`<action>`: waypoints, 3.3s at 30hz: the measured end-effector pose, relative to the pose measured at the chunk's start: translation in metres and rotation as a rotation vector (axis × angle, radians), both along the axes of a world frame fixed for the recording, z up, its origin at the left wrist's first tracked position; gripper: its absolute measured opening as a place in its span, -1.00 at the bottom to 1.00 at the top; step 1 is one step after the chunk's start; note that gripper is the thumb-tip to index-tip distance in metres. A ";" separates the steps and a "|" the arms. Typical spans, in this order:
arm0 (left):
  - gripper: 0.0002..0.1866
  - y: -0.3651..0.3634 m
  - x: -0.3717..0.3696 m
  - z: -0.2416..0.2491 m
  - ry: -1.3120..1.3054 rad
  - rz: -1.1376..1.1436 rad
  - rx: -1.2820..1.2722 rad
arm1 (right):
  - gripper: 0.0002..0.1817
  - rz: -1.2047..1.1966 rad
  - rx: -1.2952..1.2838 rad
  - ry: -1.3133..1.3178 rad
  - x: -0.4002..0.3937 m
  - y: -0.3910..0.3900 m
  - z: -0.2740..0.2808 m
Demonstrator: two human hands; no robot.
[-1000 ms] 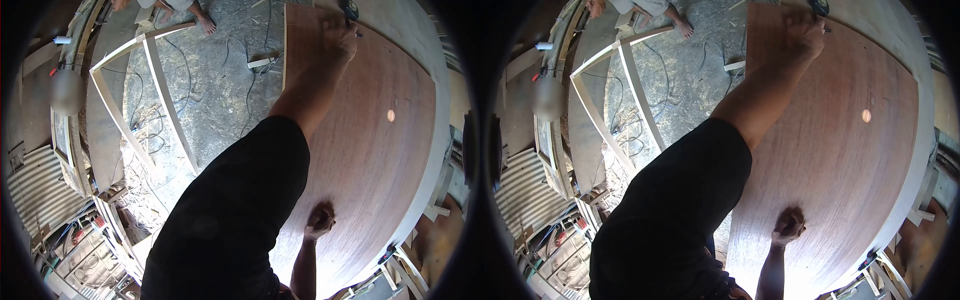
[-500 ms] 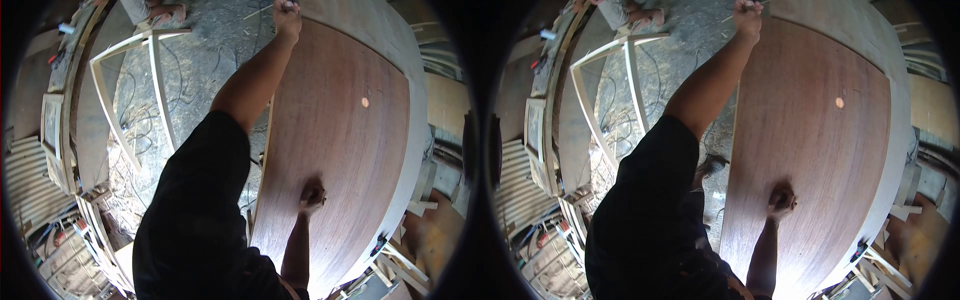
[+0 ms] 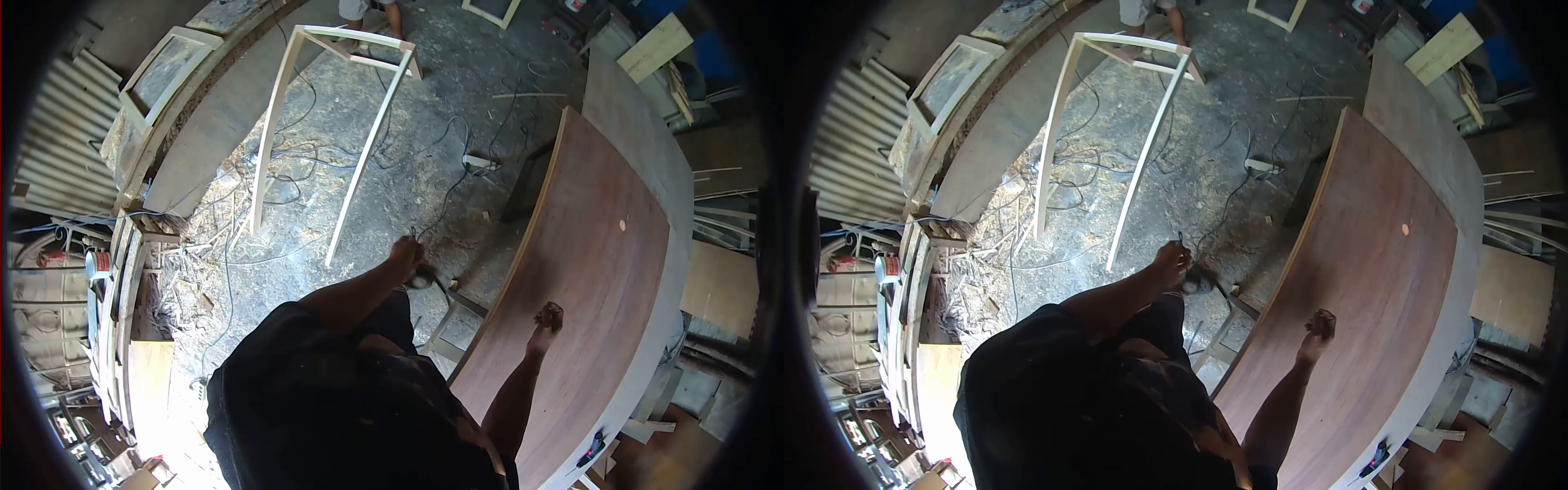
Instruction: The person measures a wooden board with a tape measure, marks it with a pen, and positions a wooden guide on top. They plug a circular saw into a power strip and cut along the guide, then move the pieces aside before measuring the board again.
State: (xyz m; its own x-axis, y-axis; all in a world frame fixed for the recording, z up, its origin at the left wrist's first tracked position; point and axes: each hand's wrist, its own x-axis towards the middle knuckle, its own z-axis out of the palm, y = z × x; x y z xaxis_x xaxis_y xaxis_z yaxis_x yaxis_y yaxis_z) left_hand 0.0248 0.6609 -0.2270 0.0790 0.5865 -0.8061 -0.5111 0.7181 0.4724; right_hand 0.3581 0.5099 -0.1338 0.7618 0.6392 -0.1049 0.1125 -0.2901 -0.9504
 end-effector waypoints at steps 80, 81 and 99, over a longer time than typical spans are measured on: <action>-0.61 -0.568 -0.377 0.156 0.155 -0.945 0.773 | -0.73 0.758 -0.020 0.668 -0.522 -0.554 0.073; -0.61 -0.554 -0.378 0.153 0.140 -0.926 0.773 | -0.73 0.747 -0.013 0.667 -0.524 -0.557 0.079; -0.55 -0.325 -0.375 0.194 0.192 -0.945 0.635 | -0.79 0.279 -0.110 0.802 -0.460 -0.644 0.080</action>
State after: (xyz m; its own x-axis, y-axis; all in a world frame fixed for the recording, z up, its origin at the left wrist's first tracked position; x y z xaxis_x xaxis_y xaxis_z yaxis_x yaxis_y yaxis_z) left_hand -0.3503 0.3363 -0.0334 0.6106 0.6626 -0.4337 0.2235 0.3812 0.8971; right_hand -0.1019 -0.1337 -0.0542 0.2472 0.7471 -0.6171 -0.5010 -0.4466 -0.7413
